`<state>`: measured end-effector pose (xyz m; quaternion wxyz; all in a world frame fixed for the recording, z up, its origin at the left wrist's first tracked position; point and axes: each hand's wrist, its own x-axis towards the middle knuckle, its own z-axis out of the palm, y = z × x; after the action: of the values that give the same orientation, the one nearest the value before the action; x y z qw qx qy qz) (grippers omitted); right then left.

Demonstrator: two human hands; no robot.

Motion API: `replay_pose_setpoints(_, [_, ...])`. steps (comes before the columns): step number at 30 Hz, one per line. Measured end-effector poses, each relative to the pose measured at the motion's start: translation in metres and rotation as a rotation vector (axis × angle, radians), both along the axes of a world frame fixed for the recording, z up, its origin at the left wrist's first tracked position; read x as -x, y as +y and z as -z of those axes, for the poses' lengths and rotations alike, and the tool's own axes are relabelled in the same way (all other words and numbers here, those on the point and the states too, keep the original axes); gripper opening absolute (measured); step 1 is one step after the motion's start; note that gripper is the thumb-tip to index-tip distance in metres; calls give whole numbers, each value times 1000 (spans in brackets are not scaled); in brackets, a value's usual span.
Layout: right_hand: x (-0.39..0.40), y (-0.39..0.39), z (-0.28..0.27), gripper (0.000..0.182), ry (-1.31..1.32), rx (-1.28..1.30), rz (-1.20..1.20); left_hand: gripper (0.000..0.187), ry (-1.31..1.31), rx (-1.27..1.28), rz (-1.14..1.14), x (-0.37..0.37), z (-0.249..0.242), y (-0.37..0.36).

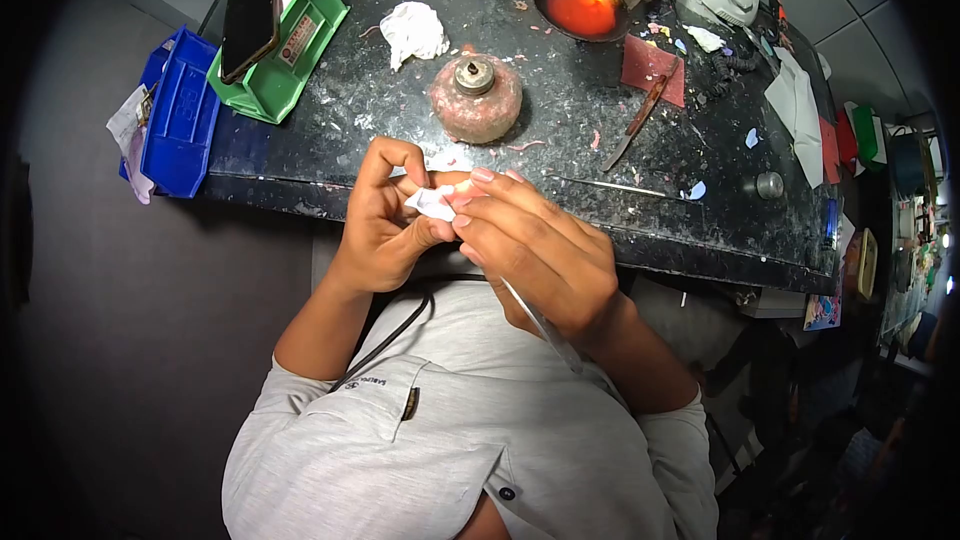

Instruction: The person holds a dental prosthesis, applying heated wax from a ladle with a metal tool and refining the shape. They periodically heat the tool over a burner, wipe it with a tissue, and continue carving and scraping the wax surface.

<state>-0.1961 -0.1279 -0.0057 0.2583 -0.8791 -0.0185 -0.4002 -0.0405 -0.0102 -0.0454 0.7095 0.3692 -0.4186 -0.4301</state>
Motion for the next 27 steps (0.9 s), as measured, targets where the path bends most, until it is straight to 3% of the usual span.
replay_pose_setpoints(16, [-1, 1, 1, 18, 8, -7, 0, 35, -104, -10, -17, -3, 2, 1])
replay_pose_setpoints(27, [0, -2, 4, 17, -17, -17, -13, 36, -25, -51, 13, -3, 3, 2])
